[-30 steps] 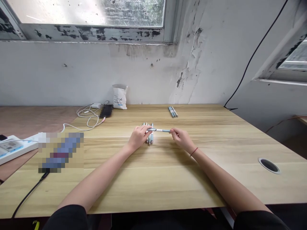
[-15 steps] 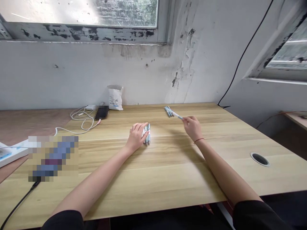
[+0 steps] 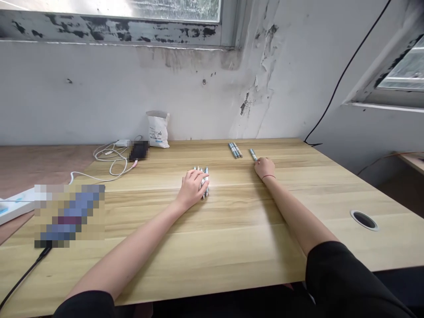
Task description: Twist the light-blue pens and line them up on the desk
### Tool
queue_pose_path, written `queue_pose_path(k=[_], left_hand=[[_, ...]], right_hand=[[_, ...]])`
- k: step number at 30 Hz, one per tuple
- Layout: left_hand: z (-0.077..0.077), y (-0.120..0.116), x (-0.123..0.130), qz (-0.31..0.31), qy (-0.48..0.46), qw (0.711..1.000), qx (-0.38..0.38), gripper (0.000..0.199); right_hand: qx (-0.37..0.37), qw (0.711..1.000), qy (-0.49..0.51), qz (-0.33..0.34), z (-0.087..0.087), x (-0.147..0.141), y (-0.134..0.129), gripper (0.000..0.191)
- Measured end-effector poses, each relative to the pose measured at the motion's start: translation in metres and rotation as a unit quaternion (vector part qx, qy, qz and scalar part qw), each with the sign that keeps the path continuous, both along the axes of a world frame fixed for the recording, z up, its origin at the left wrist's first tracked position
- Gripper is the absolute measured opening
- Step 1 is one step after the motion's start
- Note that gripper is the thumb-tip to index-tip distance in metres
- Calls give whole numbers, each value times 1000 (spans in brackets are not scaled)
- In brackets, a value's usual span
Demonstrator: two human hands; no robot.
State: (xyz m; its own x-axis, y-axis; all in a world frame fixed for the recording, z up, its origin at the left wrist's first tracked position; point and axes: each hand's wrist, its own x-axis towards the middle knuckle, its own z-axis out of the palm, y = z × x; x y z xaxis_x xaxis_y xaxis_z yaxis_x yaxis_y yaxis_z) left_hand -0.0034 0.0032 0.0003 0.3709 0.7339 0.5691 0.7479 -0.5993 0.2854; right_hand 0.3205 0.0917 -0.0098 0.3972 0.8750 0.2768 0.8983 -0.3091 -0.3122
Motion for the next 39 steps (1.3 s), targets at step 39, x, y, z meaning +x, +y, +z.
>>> queue_pose_path(k=[39], left_hand=[[-19, 13, -5, -31, 44, 997, -52, 40]], right_hand=[[83, 864, -23, 497, 12, -160, -118, 35]])
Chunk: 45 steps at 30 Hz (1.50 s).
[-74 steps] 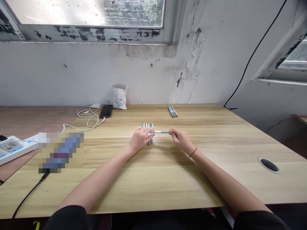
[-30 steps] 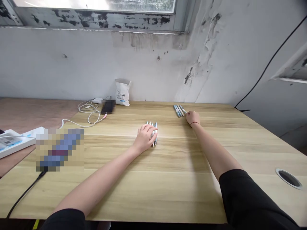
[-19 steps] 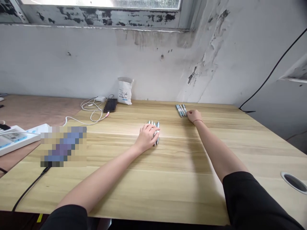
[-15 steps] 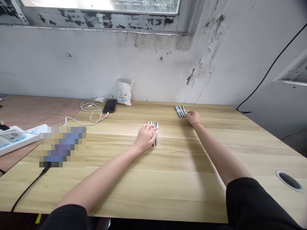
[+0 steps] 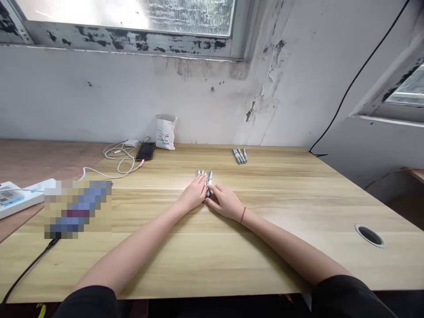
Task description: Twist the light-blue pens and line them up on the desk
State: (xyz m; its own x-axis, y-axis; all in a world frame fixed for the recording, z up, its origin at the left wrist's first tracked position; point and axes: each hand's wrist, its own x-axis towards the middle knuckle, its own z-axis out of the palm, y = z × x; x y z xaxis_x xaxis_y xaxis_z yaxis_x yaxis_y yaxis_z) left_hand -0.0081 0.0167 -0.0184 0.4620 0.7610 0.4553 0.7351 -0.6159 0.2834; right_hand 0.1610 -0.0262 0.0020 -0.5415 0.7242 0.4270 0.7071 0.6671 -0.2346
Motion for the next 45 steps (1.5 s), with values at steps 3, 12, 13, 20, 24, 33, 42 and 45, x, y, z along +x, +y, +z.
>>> queue_pose_path(k=[3, 12, 13, 20, 24, 33, 42, 45], left_hand=[[-2, 1, -1, -4, 11, 1000, -3, 41], [5, -4, 0, 17, -36, 999, 10, 35], [7, -5, 0, 24, -49, 998, 13, 33], [20, -12, -3, 18, -66, 996, 60, 30], [22, -12, 0, 17, -36, 990, 133, 38], [28, -3, -11, -4, -134, 988, 83, 44], [31, 0, -15, 3, -345, 934, -87, 27], [31, 2, -18, -12, -342, 935, -99, 31]], right_hand=[[0, 1000, -18, -5, 1, 1, 3, 27], [-58, 995, -7, -86, -2, 10, 5, 14], [-66, 993, 7, -96, -3, 13, 6, 14], [-114, 960, 202, -158, 2, 40, 11, 24], [-89, 946, 279, -139, 11, 49, 11, 23], [-46, 953, 285, -92, 13, 50, 12, 16], [-119, 932, 338, -61, 10, 57, 17, 25], [-120, 930, 341, -59, 9, 58, 18, 28]])
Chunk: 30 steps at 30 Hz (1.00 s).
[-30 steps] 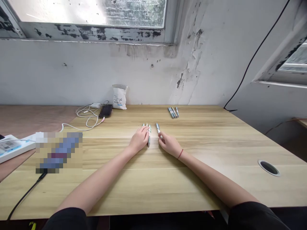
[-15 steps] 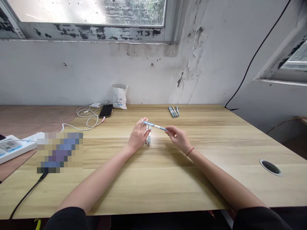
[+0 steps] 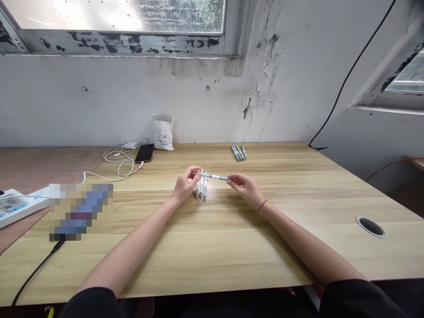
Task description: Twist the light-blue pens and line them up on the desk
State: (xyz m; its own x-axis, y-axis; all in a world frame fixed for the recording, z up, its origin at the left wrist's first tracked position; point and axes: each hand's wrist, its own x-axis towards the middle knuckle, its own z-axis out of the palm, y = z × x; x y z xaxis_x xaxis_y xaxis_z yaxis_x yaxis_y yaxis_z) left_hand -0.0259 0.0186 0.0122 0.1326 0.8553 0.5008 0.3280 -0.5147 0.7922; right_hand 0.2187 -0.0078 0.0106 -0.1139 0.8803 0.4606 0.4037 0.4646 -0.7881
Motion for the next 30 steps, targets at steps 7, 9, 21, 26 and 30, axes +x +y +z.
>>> queue_pose_path(k=[7, 9, 21, 26, 30], left_hand=[[-1, -1, 3, 27, 15, 999, 38, 30], [-1, -2, 4, 35, 16, 998, 53, 28], [4, -6, 3, 38, 68, 993, 83, 27], [4, -6, 3, 35, 68, 993, 86, 27], [2, -4, 2, 34, 71, 993, 91, 26]], right_hand=[[-43, 999, -8, 9, 2, 4, 2, 37], [-44, 999, -30, 11, 3, 5, 1, 40], [-49, 998, -38, 19, 3, 5, 2, 46], [-47, 998, -36, 17, 2, 6, 3, 42], [-39, 998, -46, 9, 1, 7, 3, 41]])
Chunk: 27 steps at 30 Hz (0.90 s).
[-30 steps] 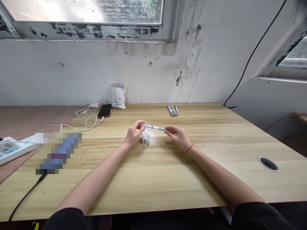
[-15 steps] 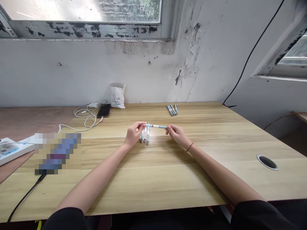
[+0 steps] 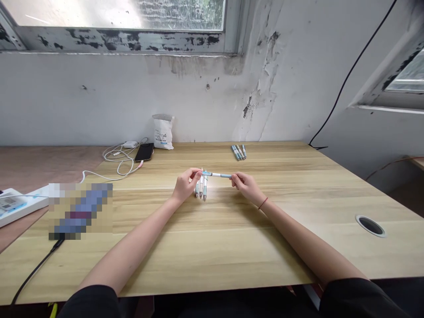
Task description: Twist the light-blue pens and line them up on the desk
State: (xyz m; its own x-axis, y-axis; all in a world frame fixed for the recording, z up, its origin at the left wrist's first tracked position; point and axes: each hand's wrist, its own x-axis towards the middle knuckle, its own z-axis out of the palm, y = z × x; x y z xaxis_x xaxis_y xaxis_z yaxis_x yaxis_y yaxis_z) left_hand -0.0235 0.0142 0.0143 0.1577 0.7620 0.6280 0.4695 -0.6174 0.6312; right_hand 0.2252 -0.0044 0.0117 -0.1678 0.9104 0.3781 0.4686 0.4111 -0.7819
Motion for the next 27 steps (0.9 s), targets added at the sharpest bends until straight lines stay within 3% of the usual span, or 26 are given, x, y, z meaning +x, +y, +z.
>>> queue_pose_path(k=[8, 14, 17, 20, 23, 27], left_hand=[[1, -1, 1, 3, 26, 1000, -5, 26], [4, -1, 1, 20, 45, 998, -30, 26], [4, -4, 4, 68, 124, 990, 26, 25], [7, -12, 14, 119, 228, 957, 132, 22], [8, -22, 26, 59, 305, 933, 180, 29], [3, -29, 34, 30, 353, 920, 165, 24]], right_hand=[[8, 1000, 0, -20, 0, 0, -1, 32], [107, 991, -68, -45, 4, -5, -8, 27], [133, 983, -113, -53, 3, -5, -9, 27], [138, 979, -139, -57, 2, -9, -11, 26], [149, 978, -140, -49, 3, -16, -16, 25], [135, 984, -118, 0, 8, -24, -22, 21]])
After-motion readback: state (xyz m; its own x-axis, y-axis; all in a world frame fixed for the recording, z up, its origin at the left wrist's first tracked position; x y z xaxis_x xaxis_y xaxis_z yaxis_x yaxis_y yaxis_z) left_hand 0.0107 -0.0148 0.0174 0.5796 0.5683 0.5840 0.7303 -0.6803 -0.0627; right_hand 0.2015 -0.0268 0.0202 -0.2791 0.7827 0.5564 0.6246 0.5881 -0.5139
